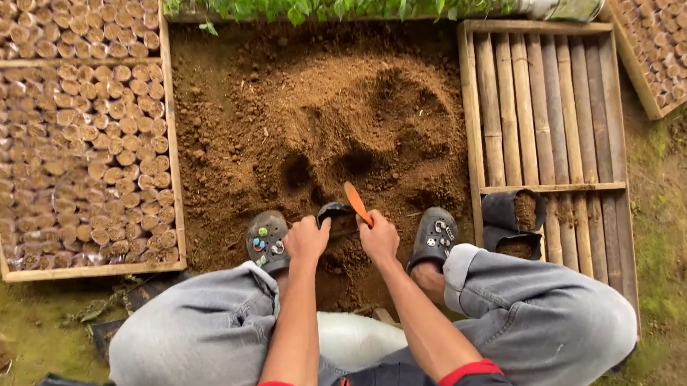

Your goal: The person scoops soil from a large pile into small black plastic seedling pots using an orange plastic scoop. They fill each pot and then place it onto a wooden bamboo tray. The process is repeated for multiple pots.

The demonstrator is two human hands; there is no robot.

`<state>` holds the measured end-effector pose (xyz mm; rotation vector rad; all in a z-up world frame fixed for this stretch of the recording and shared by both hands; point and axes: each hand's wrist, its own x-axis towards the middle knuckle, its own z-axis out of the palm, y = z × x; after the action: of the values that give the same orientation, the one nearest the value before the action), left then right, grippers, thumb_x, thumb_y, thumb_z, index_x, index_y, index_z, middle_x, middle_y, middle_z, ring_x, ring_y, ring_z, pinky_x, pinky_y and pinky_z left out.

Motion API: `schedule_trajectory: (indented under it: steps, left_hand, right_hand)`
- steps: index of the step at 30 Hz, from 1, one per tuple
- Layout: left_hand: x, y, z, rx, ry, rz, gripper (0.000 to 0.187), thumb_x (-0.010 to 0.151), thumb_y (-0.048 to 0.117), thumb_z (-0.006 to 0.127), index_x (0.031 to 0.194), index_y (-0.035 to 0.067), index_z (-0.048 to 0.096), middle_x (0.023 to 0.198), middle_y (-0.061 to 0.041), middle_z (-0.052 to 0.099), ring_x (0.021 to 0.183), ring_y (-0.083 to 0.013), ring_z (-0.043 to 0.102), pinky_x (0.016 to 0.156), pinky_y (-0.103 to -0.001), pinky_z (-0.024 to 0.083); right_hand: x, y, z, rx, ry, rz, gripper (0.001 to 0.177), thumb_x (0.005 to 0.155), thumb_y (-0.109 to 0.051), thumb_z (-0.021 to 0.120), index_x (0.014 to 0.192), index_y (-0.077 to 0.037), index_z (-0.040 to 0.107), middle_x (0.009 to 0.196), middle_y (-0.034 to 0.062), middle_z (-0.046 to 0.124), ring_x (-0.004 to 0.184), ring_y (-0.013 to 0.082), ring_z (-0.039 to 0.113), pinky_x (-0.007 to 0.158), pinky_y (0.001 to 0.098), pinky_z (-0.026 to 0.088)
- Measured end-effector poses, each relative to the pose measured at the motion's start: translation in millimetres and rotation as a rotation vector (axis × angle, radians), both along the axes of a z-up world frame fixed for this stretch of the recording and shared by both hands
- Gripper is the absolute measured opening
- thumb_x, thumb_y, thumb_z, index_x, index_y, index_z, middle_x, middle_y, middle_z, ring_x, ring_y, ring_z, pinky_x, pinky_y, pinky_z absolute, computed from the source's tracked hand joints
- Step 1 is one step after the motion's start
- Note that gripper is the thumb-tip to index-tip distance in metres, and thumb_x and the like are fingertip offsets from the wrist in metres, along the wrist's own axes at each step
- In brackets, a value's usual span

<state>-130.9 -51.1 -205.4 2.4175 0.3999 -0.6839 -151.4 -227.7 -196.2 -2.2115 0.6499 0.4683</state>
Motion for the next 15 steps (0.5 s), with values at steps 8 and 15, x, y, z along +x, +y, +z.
schedule_trajectory:
  steps: [8, 15]
  left_hand:
    - [-11.5, 2.5, -3.7, -0.134, -0.071, 0.014, 0.024, 0.099, 0.022, 0.051, 0.081, 0.011, 0.059, 0.063, -0.005, 0.051, 0.057, -0.0163, 0.047, 0.057, -0.032, 0.043]
    - [-9.8, -1.8, -10.8, -0.061, -0.058, 0.04, 0.053, 0.096, 0.048, 0.063, 0.061, 0.011, 0.049, 0.051, -0.011, 0.05, 0.048, -0.0269, 0.052, 0.052, -0.039, 0.044]
  right_hand:
    - [-2.4, -6.4, -44.4, 0.028, -0.092, -0.001, 0.028, 0.093, -0.029, 0.061, 0.069, -0.013, 0.057, 0.056, 0.0126, 0.053, 0.057, 0.0293, 0.053, 0.065, 0.0386, 0.043]
    - [-0.5, 1.2, 0.1, 0.023, 0.056, -0.061, 0.03, 0.098, -0.037, 0.06, 0.077, -0.016, 0.06, 0.057, 0.0037, 0.052, 0.055, 0.0226, 0.054, 0.061, 0.0353, 0.043]
